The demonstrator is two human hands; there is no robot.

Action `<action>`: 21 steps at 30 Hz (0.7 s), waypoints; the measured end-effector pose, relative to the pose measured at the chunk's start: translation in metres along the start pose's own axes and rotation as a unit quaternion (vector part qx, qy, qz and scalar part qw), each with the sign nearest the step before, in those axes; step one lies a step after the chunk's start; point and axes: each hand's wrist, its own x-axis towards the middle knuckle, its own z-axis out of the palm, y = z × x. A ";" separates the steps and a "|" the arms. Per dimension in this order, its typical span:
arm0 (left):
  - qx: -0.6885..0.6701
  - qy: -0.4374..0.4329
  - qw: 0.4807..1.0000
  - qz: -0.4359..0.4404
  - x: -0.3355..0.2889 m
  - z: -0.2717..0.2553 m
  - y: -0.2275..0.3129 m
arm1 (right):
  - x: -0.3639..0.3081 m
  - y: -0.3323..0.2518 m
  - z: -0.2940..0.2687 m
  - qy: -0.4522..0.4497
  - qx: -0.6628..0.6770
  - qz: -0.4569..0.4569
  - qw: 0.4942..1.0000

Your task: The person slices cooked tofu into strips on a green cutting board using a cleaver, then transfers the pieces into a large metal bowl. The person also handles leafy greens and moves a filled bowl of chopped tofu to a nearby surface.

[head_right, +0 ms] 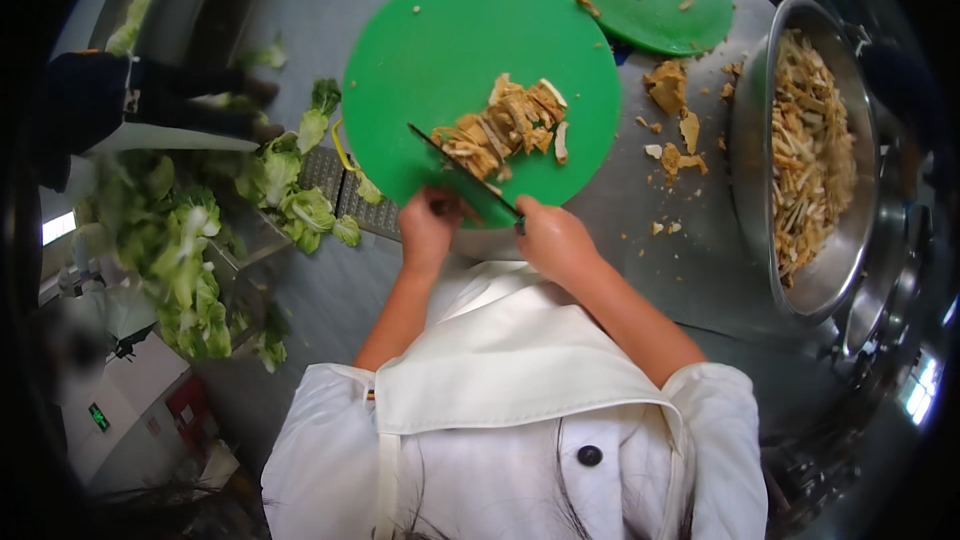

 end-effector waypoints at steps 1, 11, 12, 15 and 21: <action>-0.054 -0.007 0.998 0.011 0.005 -0.001 0.012 | -0.001 0.004 -0.002 0.020 0.003 -0.003 1.000; -0.022 -0.058 0.996 -0.069 0.051 -0.015 0.025 | -0.010 0.027 -0.025 0.141 0.090 -0.008 0.986; -0.022 -0.036 0.999 -0.032 0.049 -0.016 0.022 | -0.012 0.026 -0.025 0.132 0.095 -0.005 0.987; 0.009 0.016 0.997 0.073 0.044 -0.019 0.004 | -0.016 0.024 -0.025 0.108 0.100 0.000 0.989; 0.034 0.024 0.998 0.049 0.036 -0.018 0.015 | -0.026 0.032 -0.027 0.088 0.082 -0.001 0.993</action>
